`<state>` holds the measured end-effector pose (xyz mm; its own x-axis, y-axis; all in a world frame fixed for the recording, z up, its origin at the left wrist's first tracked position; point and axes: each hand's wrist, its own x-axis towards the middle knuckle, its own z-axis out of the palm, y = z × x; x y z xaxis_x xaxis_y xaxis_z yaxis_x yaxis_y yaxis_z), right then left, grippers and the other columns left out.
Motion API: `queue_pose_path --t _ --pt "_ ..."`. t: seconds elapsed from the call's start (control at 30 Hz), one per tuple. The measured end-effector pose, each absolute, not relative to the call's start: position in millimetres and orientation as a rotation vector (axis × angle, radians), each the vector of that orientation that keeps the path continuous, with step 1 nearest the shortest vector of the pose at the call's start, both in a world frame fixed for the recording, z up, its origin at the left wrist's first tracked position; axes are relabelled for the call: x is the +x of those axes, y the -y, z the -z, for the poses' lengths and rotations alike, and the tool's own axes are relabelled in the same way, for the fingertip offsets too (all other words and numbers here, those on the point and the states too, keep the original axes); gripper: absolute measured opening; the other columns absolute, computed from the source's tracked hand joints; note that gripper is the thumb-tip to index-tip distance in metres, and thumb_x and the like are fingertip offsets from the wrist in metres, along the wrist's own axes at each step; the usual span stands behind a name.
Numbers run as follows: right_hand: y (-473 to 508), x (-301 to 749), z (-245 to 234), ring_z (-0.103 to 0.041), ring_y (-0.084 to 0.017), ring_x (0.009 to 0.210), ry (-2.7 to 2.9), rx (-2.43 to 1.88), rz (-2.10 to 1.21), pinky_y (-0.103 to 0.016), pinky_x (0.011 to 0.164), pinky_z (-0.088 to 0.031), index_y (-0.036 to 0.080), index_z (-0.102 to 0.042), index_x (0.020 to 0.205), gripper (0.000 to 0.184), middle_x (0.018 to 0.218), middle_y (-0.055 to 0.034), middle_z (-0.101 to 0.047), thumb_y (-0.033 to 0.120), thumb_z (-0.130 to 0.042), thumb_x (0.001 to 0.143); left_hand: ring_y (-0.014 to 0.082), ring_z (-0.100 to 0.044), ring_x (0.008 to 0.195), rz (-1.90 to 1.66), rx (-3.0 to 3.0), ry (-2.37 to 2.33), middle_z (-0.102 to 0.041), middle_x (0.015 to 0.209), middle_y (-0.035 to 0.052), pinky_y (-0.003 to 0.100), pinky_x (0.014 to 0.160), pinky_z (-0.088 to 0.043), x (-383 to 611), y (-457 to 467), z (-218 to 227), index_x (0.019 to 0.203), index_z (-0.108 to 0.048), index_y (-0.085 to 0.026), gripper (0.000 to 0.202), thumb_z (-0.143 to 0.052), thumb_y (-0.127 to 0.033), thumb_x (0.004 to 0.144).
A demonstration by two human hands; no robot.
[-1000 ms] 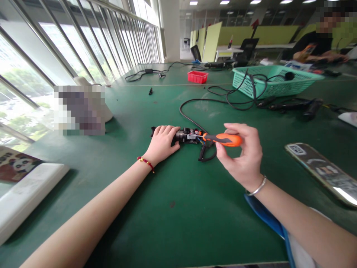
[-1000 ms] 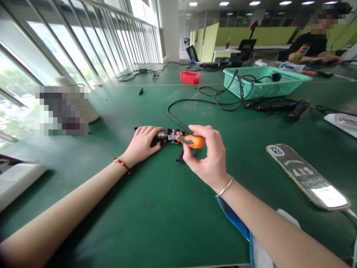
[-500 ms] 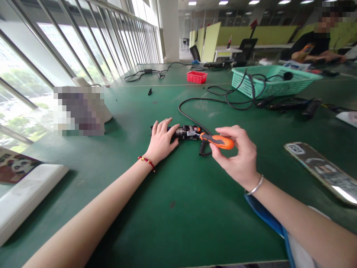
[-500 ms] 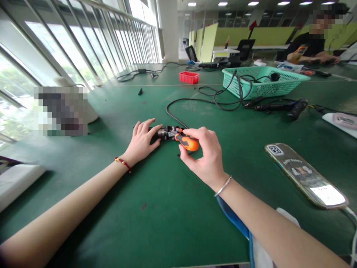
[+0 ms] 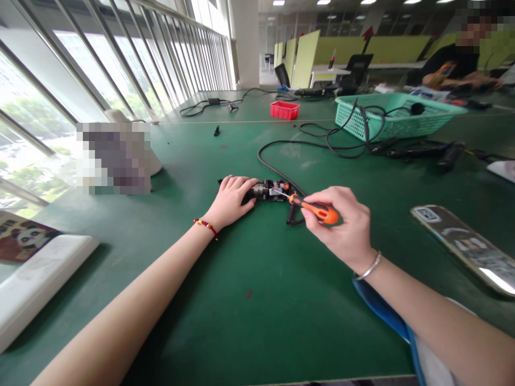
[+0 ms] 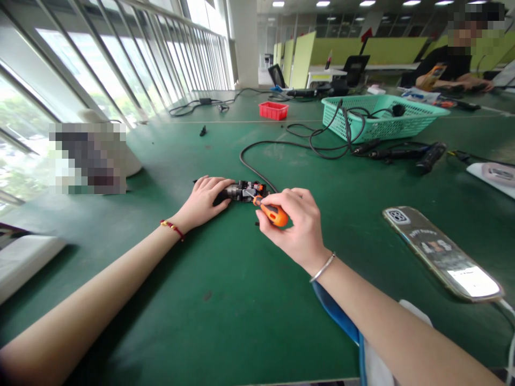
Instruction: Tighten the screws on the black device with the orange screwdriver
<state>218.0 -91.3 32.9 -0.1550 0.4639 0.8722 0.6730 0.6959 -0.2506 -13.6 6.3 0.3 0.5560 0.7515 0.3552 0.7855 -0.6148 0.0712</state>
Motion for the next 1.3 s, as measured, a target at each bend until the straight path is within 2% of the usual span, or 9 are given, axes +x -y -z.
queue_pose_path --t 0.13,0.3,0.5,0.57,0.77,0.93,1.0,1.13,1.3 --pt "91.7 219.1 -31.7 -0.058 -0.014 0.064 1.786 -0.930 0.227 -0.030 0.067 -0.049 0.023 -0.059 0.081 0.007 0.072 0.0017 -0.066 0.021 -0.064 0.078 0.0258 -0.040 0.130 0.530 -2.651 1.333 -0.047 0.138 0.0106 0.048 0.115 -0.022 -12.7 -3.7 0.3 0.134 -0.044 -0.019 0.047 -0.044 -0.032 0.089" --pt "91.3 219.2 -31.3 -0.060 -0.018 0.075 1.747 -0.910 0.187 -0.033 0.067 -0.050 0.021 -0.058 0.098 0.024 0.085 -0.0040 -0.064 0.018 -0.064 0.075 0.0250 -0.043 0.127 0.529 -2.623 1.338 -0.049 0.137 0.0101 0.047 0.115 -0.023 -13.1 -2.2 0.6 0.138 -0.040 -0.018 0.051 -0.044 -0.031 0.089" --pt "91.6 218.9 -28.7 -0.059 -0.014 0.064 1.719 -1.008 0.176 -0.029 0.062 -0.050 0.023 -0.060 0.081 0.006 0.074 0.0004 -0.066 0.022 -0.064 0.078 0.0253 -0.048 0.120 0.526 -2.612 1.325 -0.055 0.128 0.0096 0.045 0.112 -0.028 -12.2 -3.1 0.5 0.135 -0.045 -0.016 0.049 -0.044 -0.031 0.089" --pt "90.8 219.7 -27.0 -0.058 -0.014 0.062 1.686 -1.059 0.143 -0.028 0.060 -0.050 0.023 -0.061 0.082 0.005 0.071 0.0011 -0.064 0.024 -0.064 0.078 0.0256 -0.048 0.119 0.533 -2.610 1.325 -0.055 0.127 0.0098 0.044 0.112 -0.028 -12.2 -3.5 0.6 0.134 -0.046 -0.016 0.048 -0.045 -0.032 0.089" --pt "90.1 219.6 -26.9 -0.062 -0.017 0.081 1.663 -0.932 0.140 -0.031 0.071 -0.053 0.022 -0.057 0.106 0.034 0.091 -0.0036 -0.063 0.020 -0.067 0.074 0.0260 -0.048 0.119 0.561 -2.618 1.327 -0.055 0.127 0.0098 0.046 0.110 -0.030 -12.9 -4.0 1.2 0.133 -0.047 -0.019 0.046 -0.045 -0.033 0.089" --pt "92.5 219.0 -27.8 -0.060 -0.015 0.063 1.732 -1.014 0.143 -0.030 0.064 -0.052 0.023 -0.061 0.085 0.010 0.073 0.0007 -0.065 0.025 -0.065 0.076 0.0262 -0.048 0.118 0.561 -2.622 1.323 -0.056 0.126 0.0101 0.045 0.110 -0.030 -12.8 -4.0 1.0 0.133 -0.047 -0.018 0.047 -0.044 -0.033 0.089" --pt "92.2 219.3 -27.8 -0.060 -0.015 0.063 1.717 -1.037 0.126 -0.030 0.064 -0.052 0.023 -0.061 0.087 0.011 0.072 0.0007 -0.064 0.024 -0.065 0.076 0.0263 -0.047 0.118 0.563 -2.628 1.323 -0.055 0.126 0.0102 0.046 0.110 -0.030 -12.5 -3.9 0.7 0.134 -0.046 -0.018 0.047 -0.044 -0.033 0.089" --pt "90.2 219.6 -29.0 -0.062 -0.018 0.077 1.679 -0.946 0.144 -0.032 0.068 -0.053 0.022 -0.058 0.102 0.029 0.086 -0.0034 -0.063 0.020 -0.065 0.074 0.0263 -0.047 0.119 0.557 -2.628 1.342 -0.055 0.126 0.0090 0.047 0.109 -0.030 -12.3 -3.5 0.0 0.133 -0.046 -0.021 0.046 -0.044 -0.033 0.089" --pt "91.7 219.1 -29.5 -0.062 -0.017 0.069 1.692 -1.004 0.131 -0.030 0.064 -0.051 0.023 -0.061 0.089 0.014 0.078 -0.0014 -0.066 0.022 -0.065 0.076 0.0258 -0.047 0.118 0.551 -2.628 1.336 -0.055 0.126 0.0096 0.045 0.110 -0.029 -12.6 -3.2 0.1 0.133 -0.046 -0.019 0.046 -0.044 -0.033 0.089"
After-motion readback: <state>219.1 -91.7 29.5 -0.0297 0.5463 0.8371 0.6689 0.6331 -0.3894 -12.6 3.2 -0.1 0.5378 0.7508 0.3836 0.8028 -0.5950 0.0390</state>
